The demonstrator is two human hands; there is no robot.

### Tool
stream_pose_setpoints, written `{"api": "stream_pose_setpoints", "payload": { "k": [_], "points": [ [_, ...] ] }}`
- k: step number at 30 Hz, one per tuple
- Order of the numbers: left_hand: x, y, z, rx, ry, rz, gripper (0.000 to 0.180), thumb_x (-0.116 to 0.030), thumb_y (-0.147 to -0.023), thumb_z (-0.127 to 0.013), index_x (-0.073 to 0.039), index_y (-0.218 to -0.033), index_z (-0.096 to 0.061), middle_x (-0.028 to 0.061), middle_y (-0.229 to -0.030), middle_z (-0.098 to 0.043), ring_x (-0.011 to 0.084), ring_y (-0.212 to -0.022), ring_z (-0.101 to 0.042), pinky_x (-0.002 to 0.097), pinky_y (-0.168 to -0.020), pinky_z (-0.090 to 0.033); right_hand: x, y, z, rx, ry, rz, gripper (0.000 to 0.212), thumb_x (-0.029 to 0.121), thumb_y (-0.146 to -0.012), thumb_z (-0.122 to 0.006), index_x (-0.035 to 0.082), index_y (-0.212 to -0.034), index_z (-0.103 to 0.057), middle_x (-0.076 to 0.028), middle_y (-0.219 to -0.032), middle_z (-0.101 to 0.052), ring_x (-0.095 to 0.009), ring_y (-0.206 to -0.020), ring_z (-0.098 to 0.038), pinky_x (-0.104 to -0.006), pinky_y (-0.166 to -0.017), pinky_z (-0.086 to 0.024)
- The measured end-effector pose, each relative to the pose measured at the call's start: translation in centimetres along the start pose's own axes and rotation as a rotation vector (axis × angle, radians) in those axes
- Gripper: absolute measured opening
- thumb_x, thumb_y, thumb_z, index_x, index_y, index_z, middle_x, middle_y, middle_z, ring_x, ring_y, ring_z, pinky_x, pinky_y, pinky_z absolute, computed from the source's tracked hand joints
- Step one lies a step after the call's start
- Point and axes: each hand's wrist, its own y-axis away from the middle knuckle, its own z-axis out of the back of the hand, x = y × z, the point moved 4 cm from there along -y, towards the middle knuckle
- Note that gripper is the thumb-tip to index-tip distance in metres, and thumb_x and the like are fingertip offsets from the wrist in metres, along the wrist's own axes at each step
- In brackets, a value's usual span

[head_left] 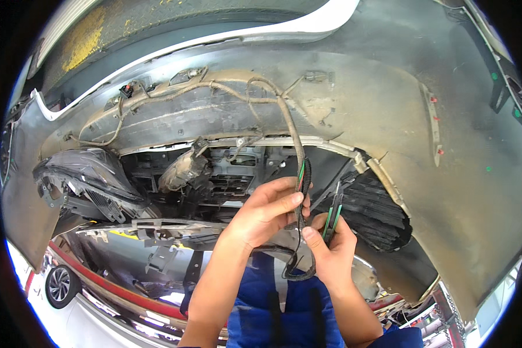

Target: The person uses a green utility knife to cut and remove a black wire loom from the front bumper area of a white car. They carefully slice along the loom, peel it away, and expose the internal wires while working under the open hood in a garage.

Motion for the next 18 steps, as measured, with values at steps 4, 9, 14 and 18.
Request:
{"api": "stream_pose_setpoints", "payload": {
  "k": [4, 9, 14, 18],
  "points": [
    [1.4, -1.6, -1.2, -0.018, 0.033, -0.007, 0.029, -0.013, -0.094, -0.074, -0.002, -0.118, -0.062, 0.0074, -0.102, -0.066, 0.0216, -0.096, -0.064, 0.0362, -0.085, -0.052, 1.3, -1.8, 1.1, -0.095, 0.476, 0.277, 0.032, 0.009, -0.079, -0.086, 0.0, -0.1, -0.064, -0.01, -0.087, -0.065, -0.02, -0.076, -0.064, -0.0331, -0.068, -0.052],
    [2.5, -2.4, 0.4, -0.101, -0.011, -0.036, 0.023, -0.013, -0.096, -0.072, -0.002, -0.114, -0.062, 0.007, -0.1, -0.067, 0.0192, -0.093, -0.066, 0.0336, -0.084, -0.053, -1.0, -3.7, 2.5, -0.045, 0.308, 0.012, 0.013, 0.008, -0.092, -0.076, -0.002, -0.097, -0.069, 0.002, -0.07, -0.06, -0.007, -0.066, -0.054, -0.0252, -0.06, -0.046],
    [2.0, -0.7, 2.2, -0.165, -0.036, -0.051, 0.02, -0.015, -0.099, -0.069, 0.0, -0.109, -0.062, 0.0045, -0.088, -0.061, 0.0133, -0.078, -0.056, 0.0288, -0.068, -0.047, -0.7, -5.3, 2.9, 0.088, 0.118, -0.069, 0.031, 0.024, -0.101, -0.068, 0.003, -0.079, -0.065, 0.006, -0.066, -0.054, -0.003, -0.055, -0.043, -0.0244, -0.049, -0.031],
    [0.1, 0.6, 2.2, -0.322, -0.279, -0.129, 0.024, -0.022, -0.103, -0.065, 0.001, -0.106, -0.063, -0.0045, -0.068, -0.049, 0.0031, -0.055, -0.039, 0.0233, -0.046, -0.029, 2.2, -8.1, 2.0, 0.254, 0.314, -0.012, 0.026, 0.019, -0.096, -0.074, 0.0, -0.08, -0.068, 0.007, -0.062, -0.053, -0.004, -0.058, -0.043, -0.0268, -0.051, -0.035]
  ]
}}
